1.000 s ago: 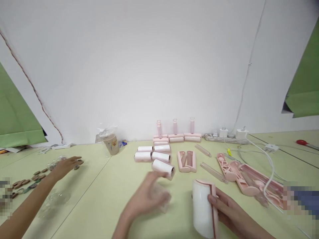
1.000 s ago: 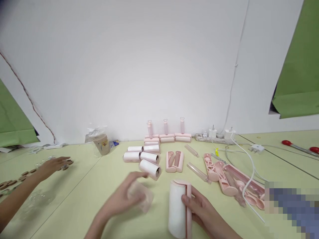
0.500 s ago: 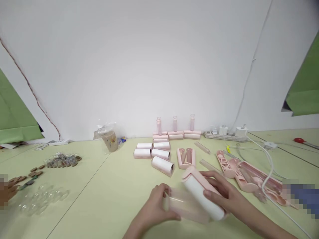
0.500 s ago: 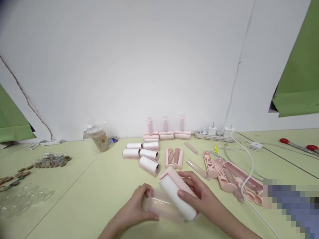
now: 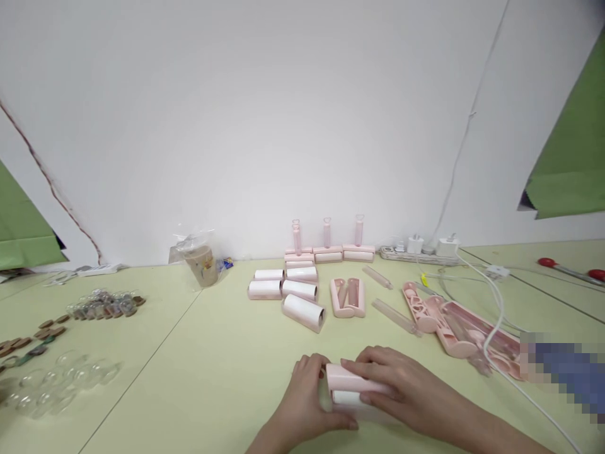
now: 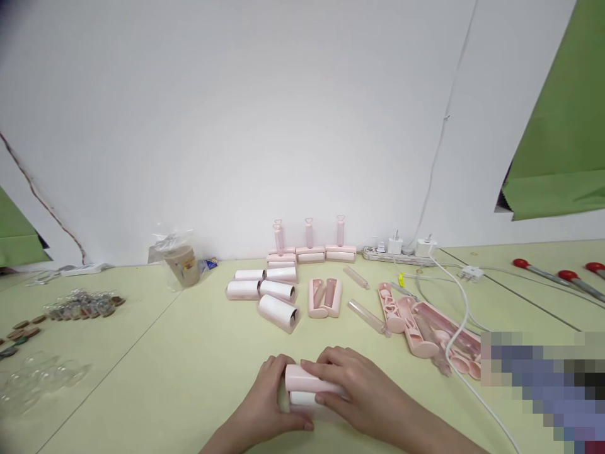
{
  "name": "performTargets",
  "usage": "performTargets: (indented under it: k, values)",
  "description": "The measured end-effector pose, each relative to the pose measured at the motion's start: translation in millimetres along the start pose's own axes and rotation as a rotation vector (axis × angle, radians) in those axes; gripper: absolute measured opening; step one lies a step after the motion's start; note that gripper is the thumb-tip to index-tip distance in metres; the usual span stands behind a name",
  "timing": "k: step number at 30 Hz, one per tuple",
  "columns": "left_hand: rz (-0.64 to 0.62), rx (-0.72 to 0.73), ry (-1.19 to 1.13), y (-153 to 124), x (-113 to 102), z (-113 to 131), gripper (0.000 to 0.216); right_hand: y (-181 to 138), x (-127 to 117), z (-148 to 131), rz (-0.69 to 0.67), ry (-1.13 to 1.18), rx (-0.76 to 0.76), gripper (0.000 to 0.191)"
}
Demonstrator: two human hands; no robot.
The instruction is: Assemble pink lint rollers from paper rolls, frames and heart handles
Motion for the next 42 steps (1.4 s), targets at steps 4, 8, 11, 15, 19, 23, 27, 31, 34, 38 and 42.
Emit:
performTargets:
  k: [4,8,11,15,19,23,27,31,34,38,42]
  values:
    - [-0.019,0.080,-0.060,-4,-1,9,0.072,2,-11,10,0.051,-0.009,0.026,0.038]
    - [-0.001,0.120,-0.142,-7,-5,11,0.059,18,-66,59,0.277,-0.315,0.217,0.035]
    - [-0.009,0.099,-0.175,-6,-4,9,0.057,28,-90,102,0.336,-0.381,0.355,0.022]
    - [-0.013,0.123,-0.175,-6,-5,13,0.056,30,-98,133,0.342,-0.334,0.453,0.015]
    - [-0.011,0.109,-0.171,-7,-5,12,0.057,29,-112,117,0.382,-0.164,0.420,0.017]
    - [-0.015,0.114,-0.149,-7,-5,12,0.057,28,-102,67,0.345,0.070,0.270,0.023]
    - [-0.009,0.121,-0.134,-6,-5,13,0.057,19,-69,15,0.232,0.240,0.114,0.020]
    - [-0.010,0.109,-0.149,-6,-6,13,0.057,10,-55,-9,0.179,0.161,0.086,0.018]
    - [-0.010,0.108,-0.150,-7,-6,13,0.057,9,-54,-14,0.138,0.093,0.104,0.022]
    - [0.010,0.109,-0.164,-7,-7,13,0.055,11,-53,-18,0.082,0.010,0.122,0.015]
    - [0.042,0.104,-0.176,-6,-8,12,0.052,13,-52,-28,0.097,-0.069,0.112,0.014]
Point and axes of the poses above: each hand's wrist, its own y-axis towards the middle knuckle, its own x-axis out of the palm, z = x × y, the point moved 10 cm from there along y, towards the middle knuckle, and after that the axes turned 11 degrees about y, right-handed, at the moved point
